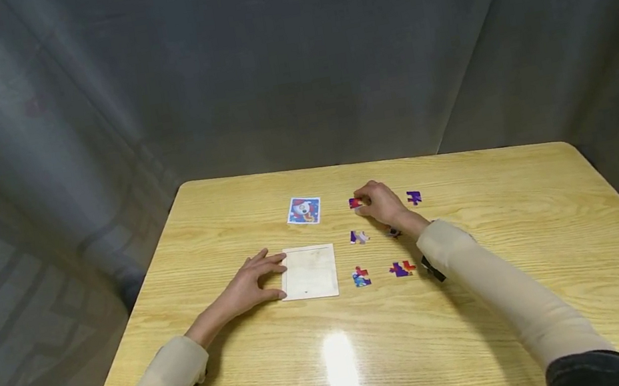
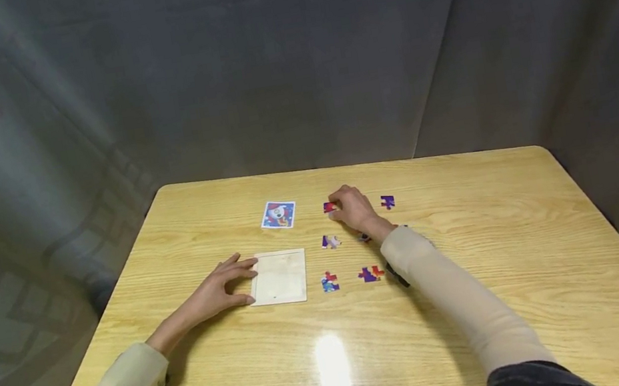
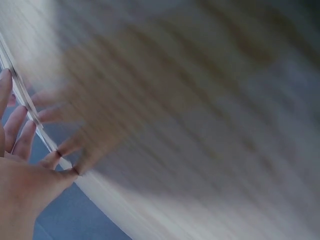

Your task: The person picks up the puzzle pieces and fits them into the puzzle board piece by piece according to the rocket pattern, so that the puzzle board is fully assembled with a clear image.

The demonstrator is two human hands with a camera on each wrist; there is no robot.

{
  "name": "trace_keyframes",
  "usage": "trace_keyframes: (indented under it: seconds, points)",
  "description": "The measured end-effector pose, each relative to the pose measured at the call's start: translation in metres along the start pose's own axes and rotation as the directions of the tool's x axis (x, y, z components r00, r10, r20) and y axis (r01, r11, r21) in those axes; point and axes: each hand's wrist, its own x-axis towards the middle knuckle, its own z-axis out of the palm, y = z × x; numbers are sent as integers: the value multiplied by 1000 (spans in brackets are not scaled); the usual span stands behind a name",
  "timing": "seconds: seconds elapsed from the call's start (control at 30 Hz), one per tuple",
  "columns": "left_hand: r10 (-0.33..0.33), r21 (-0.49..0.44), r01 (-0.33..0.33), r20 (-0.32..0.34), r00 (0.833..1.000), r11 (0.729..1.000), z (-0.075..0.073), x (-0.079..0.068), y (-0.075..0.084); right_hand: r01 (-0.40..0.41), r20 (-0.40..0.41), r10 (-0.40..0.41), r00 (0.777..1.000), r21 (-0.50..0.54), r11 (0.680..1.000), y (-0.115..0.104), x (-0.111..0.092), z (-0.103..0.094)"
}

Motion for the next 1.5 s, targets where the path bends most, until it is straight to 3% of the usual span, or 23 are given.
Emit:
trace_keyframes:
  seconds: [0.37, 0.57, 0.87, 1.23, 1.5]
  points:
    - [4, 6, -4, -3, 1000, 1000, -1, -3, 1, 74, -4, -75, 997, -125, 989, -6, -3, 2]
    - [3, 4, -3, -1, 1000, 1000, 1, -3, 0, 99, -13, -101, 995, -123, 987, -2, -3, 5]
    - [2, 9, -2, 1, 1000, 1000, 2, -2, -1, 219, -53, -230, 972, -165, 962, 3, -4, 7]
    - [4, 14, -4, -1, 1000, 1000, 2, -1, -3, 196, -23, -204, 979, -200, 960, 4, -1, 8]
    - [-2, 10, 2, 5, 1000, 1000, 3, 0, -3, 197, -25, -201, 979, -114, 974, 6, 0, 8]
